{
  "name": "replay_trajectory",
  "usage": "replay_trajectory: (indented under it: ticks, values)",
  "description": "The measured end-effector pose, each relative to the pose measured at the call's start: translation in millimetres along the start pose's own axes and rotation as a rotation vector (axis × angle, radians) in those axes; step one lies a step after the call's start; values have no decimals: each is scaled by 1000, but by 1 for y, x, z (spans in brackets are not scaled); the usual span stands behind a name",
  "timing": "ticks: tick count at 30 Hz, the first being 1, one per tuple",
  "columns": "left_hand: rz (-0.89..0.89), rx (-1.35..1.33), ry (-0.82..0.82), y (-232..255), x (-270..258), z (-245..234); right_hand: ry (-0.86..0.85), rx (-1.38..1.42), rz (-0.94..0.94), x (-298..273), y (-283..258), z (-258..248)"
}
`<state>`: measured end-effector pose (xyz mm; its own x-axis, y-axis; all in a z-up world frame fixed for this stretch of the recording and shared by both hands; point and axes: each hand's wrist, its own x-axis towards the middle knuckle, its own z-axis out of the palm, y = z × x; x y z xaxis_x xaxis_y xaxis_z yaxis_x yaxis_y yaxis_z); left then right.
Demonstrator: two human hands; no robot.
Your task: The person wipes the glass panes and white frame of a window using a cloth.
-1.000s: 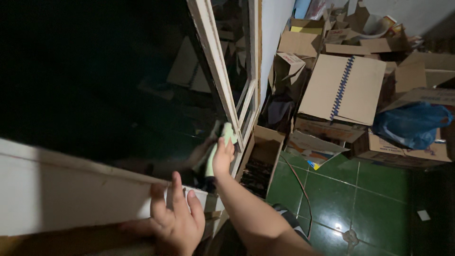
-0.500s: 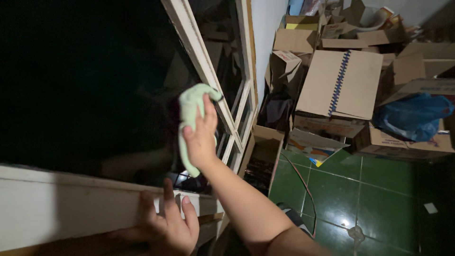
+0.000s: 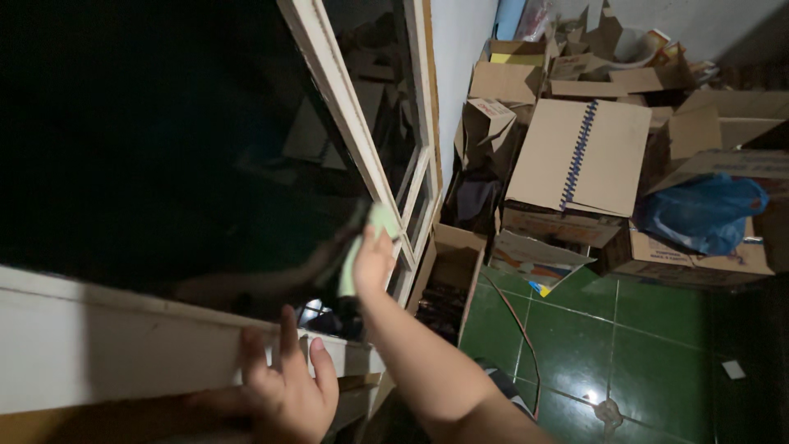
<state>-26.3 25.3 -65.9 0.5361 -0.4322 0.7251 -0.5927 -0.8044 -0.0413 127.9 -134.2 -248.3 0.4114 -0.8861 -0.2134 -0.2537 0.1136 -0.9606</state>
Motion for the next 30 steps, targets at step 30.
replay_trajectory:
  ticks: [30]
  values:
    - [-46, 63, -99, -5, -9, -1, -761, 64, -283, -108, 105, -113]
